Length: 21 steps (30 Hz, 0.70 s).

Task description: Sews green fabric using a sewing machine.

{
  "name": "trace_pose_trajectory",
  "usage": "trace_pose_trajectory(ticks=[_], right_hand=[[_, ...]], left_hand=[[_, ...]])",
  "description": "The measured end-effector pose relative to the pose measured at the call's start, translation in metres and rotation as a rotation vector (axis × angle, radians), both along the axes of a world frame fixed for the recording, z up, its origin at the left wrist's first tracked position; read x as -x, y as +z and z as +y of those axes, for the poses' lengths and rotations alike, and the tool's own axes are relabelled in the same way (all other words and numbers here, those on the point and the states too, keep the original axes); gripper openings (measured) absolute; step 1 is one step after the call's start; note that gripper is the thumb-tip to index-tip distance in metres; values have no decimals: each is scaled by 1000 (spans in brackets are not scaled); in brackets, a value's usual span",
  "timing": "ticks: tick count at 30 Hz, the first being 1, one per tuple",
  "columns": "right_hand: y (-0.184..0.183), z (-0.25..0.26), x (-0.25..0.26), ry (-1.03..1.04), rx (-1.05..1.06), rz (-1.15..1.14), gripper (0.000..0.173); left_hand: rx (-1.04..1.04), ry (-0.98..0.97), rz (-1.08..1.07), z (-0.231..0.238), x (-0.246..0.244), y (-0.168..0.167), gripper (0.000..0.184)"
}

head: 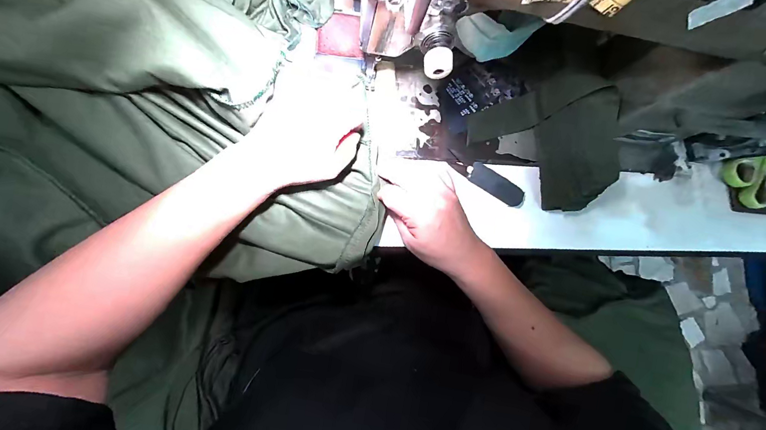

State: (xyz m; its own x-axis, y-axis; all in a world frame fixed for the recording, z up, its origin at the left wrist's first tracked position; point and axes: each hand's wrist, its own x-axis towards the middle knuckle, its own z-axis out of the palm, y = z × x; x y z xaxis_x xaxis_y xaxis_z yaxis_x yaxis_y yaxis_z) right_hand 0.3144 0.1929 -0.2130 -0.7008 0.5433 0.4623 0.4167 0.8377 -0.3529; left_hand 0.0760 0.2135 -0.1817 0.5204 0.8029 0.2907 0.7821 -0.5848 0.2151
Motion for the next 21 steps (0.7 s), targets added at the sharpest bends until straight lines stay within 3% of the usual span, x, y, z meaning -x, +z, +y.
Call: trace_pose_trajectory(ticks=[6,15,18,21], right_hand=[[8,8,4,-5,48,-78,22],[3,34,16,-123,26,-19,24],[2,33,16,-112,-8,-15,24],[2,32,14,-100,-19,-15,23]], left_hand=[[197,390,249,14,-11,7,57],[222,459,148,59,-10,8,57],[129,445,90,53,-9,1,52],[-52,287,-41,27,-3,-12,50]])
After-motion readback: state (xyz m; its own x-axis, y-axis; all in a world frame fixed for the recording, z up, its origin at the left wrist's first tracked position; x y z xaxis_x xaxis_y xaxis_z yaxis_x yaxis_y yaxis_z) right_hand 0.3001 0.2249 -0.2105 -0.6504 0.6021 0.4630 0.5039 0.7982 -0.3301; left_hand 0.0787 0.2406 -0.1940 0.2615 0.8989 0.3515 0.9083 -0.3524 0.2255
